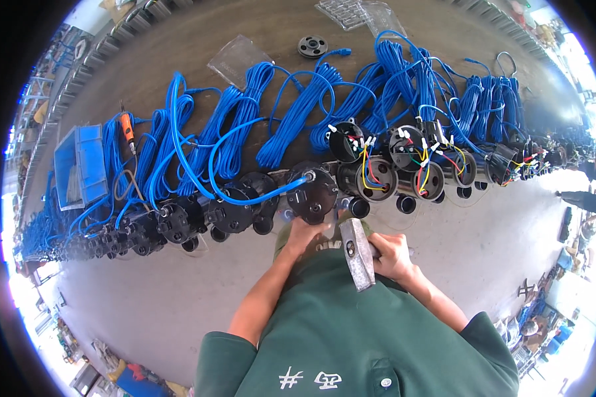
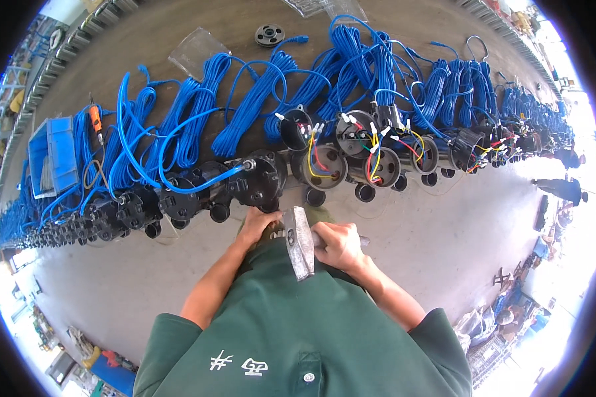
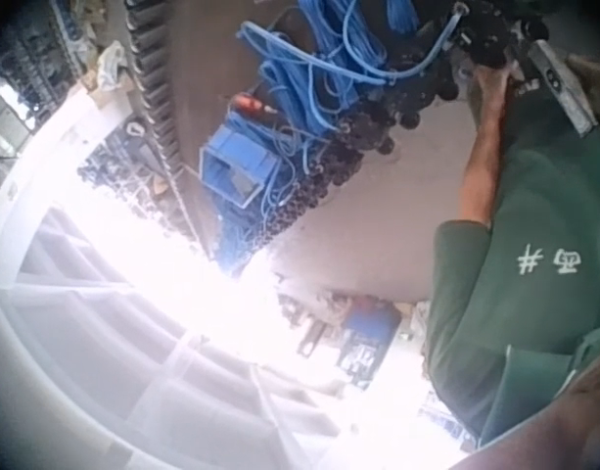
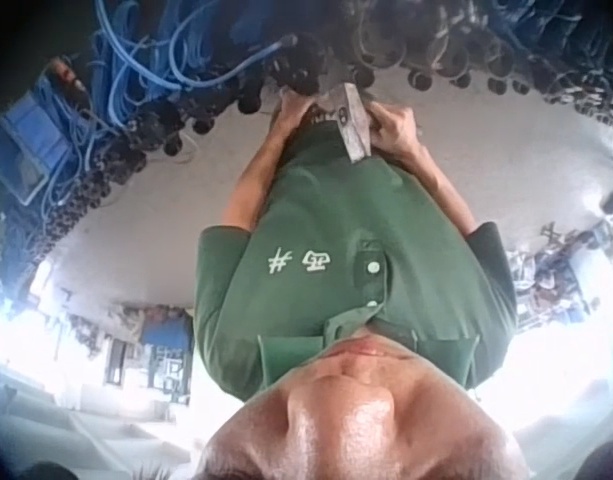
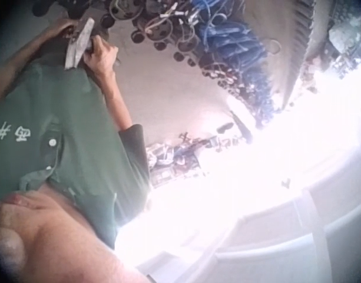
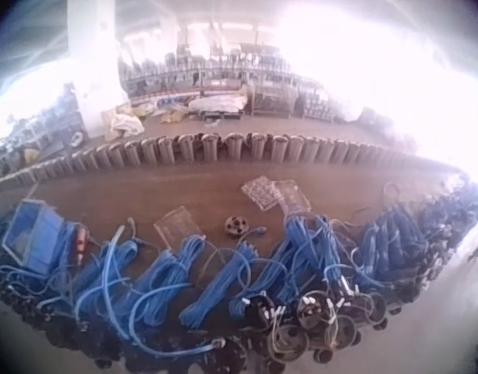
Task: The person assembles industrial submersible pumps at a workstation by aligning a component, using a hammer to tap it into place, and connecting electrical wires to terminals one at a time.
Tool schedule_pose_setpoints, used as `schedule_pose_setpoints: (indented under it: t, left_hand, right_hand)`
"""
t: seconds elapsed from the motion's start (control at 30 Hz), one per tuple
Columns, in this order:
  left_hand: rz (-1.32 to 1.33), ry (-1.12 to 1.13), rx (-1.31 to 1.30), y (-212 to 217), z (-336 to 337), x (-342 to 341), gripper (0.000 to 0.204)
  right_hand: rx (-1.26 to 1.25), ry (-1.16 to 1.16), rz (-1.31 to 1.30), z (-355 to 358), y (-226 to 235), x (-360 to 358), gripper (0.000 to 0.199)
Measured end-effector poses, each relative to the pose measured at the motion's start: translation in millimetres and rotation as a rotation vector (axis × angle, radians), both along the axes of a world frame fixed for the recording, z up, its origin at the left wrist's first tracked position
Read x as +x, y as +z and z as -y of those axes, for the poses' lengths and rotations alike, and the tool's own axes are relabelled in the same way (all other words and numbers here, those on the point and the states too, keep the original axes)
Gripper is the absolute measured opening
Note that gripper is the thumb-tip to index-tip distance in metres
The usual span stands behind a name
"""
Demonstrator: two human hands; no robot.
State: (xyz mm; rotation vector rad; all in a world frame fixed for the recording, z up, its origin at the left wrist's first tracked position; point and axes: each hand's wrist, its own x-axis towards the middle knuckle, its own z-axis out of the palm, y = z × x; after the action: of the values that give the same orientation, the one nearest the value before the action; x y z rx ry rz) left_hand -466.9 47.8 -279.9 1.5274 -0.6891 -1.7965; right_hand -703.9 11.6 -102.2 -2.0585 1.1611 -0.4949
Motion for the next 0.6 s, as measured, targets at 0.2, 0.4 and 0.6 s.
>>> schedule_pose_setpoints:
  t: [0.2, 0.4, 0.6]
  left_hand:
    - [-0.038, 0.161, 0.103, -2, 6, -13, 0.016]
    - [0.140, 0.241, -0.043, -57, 3, -28, 0.018]
    - [0.097, 0.205, -0.079, -76, 1, -34, 0.026]
  right_hand:
    - [0.010, 0.111, 0.023, 0, 5, 7, 0.024]
    - [-0.141, 0.148, 0.064, 9, -2, 27, 0.022]
    - [-0.018, -0.020, -0.101, -5, -39, 1, 0.027]
